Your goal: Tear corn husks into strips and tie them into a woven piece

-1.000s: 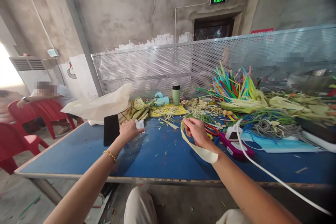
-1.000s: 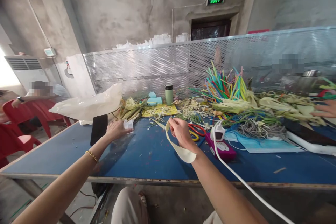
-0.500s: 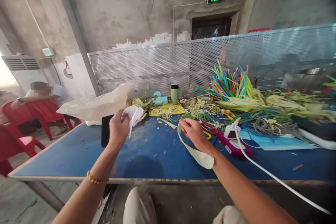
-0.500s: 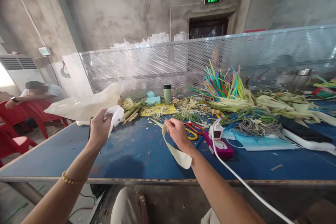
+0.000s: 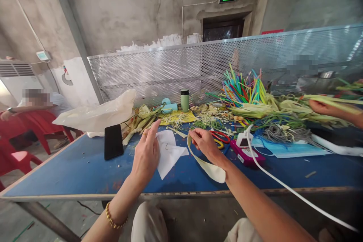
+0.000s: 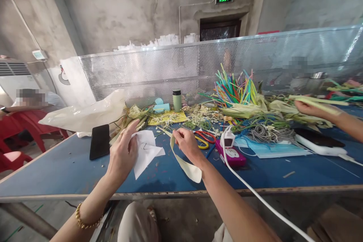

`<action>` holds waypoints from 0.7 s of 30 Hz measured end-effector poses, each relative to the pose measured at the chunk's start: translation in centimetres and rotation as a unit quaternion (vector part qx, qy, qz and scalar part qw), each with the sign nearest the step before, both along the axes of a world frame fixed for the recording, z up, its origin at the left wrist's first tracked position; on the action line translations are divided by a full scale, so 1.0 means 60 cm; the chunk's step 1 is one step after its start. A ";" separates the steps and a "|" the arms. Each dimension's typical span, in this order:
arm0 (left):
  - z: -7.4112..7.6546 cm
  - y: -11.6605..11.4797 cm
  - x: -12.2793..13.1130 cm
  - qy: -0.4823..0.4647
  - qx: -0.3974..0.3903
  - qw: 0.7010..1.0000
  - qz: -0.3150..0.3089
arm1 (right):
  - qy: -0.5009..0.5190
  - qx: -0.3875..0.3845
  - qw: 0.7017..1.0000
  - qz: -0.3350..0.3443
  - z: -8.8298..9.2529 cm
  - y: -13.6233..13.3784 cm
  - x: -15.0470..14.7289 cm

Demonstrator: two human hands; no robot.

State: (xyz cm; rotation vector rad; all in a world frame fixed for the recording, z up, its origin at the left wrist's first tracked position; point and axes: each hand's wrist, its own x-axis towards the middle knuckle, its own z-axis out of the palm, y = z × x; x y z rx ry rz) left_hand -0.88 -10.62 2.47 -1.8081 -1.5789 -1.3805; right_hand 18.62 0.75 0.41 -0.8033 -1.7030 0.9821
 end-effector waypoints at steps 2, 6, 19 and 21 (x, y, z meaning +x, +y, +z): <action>-0.001 0.016 -0.008 -0.018 -0.037 0.999 0.005 | 0.008 -0.028 0.995 0.090 0.008 -0.013 0.006; -0.010 0.062 -0.015 -0.081 -0.136 0.987 0.034 | -0.044 -0.108 0.927 0.357 0.018 -0.039 0.015; -0.029 0.053 0.035 -0.415 -0.246 0.809 -0.335 | 0.041 -0.124 0.933 0.335 0.029 -0.050 0.010; -0.027 0.045 0.034 -0.460 -0.255 0.769 -0.363 | 0.035 -0.125 0.935 0.331 0.027 -0.050 0.010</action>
